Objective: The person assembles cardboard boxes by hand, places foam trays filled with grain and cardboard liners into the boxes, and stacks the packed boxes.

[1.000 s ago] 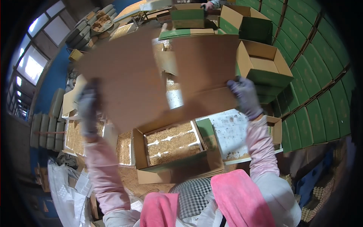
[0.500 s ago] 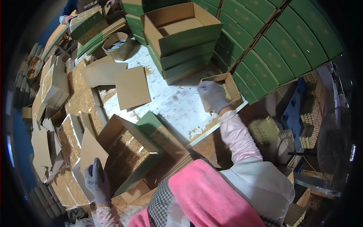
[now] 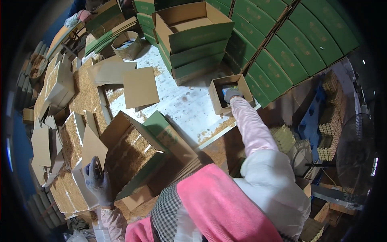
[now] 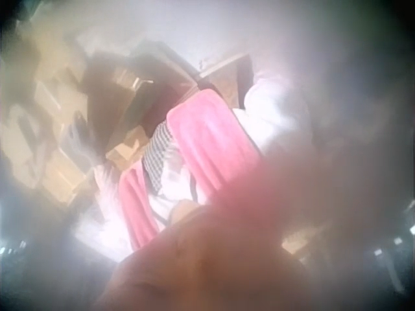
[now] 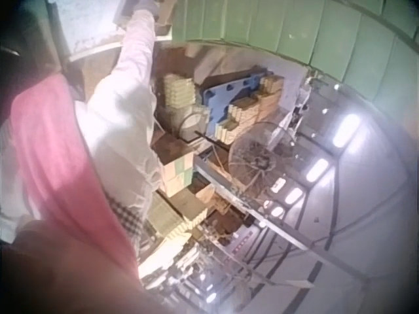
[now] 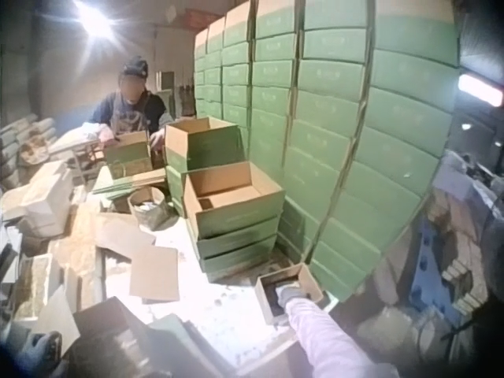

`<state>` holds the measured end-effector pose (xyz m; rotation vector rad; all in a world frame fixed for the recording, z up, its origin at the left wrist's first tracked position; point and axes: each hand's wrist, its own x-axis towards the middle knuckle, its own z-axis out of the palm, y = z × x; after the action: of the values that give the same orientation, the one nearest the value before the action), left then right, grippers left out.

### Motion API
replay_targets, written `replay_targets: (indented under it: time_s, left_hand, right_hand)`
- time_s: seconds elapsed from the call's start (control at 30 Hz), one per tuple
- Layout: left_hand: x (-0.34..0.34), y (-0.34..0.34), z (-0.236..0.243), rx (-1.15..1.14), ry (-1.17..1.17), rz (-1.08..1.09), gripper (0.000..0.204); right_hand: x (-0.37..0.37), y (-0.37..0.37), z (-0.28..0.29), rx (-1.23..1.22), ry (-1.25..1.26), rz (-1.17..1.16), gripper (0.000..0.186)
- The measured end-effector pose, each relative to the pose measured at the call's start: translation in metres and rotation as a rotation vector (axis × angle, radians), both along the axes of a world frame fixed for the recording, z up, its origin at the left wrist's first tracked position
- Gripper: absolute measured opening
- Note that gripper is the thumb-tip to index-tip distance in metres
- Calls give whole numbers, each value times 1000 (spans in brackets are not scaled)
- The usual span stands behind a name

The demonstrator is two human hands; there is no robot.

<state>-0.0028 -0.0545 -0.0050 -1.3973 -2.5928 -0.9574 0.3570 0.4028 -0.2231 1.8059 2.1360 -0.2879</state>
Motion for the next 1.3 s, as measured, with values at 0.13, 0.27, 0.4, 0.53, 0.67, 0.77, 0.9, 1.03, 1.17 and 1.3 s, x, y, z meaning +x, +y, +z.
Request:
replay_targets:
  time_s: [0.13, 0.27, 0.4, 0.53, 0.67, 0.77, 0.9, 1.03, 1.17, 1.3]
  left_hand:
    - [-2, 1, 1, 13, 212, -101, 51]
    - [-3, -22, 2, 64, 176, 22, 47]
    - [-8, -9, -3, 271, 82, 140, 42]
    - [-2, 17, 31, 97, 176, 6, 39]
    - [7, 26, 28, -37, 170, -198, 26]
    - [30, 41, -1, -200, 30, -368, 28]
    - [34, 54, -21, -233, -76, -551, 30]
    - [28, 39, -27, -486, -638, -846, 32]
    - [-4, 23, 31, -317, -69, -290, 30]
    - [-25, -17, -35, -701, 36, -425, 41]
  right_hand:
    - [-4, 27, -36, -189, -22, 257, 37]
    - [-34, -47, 97, -89, 559, 112, 32]
    - [-134, -175, 200, 97, 1384, 586, 25]
    - [-218, -262, 216, -139, 757, 1286, 35]
    - [-207, -241, 216, -292, 1092, 968, 28]
    - [-188, -228, 226, 14, 1415, 572, 16]
    - [-208, -228, 228, 163, 1253, 703, 39]
    - [-228, -221, 188, -342, 749, 927, 59]
    - [-220, -197, 171, -176, 831, 909, 69]
    - [-247, -231, 157, -140, 1139, 798, 78]
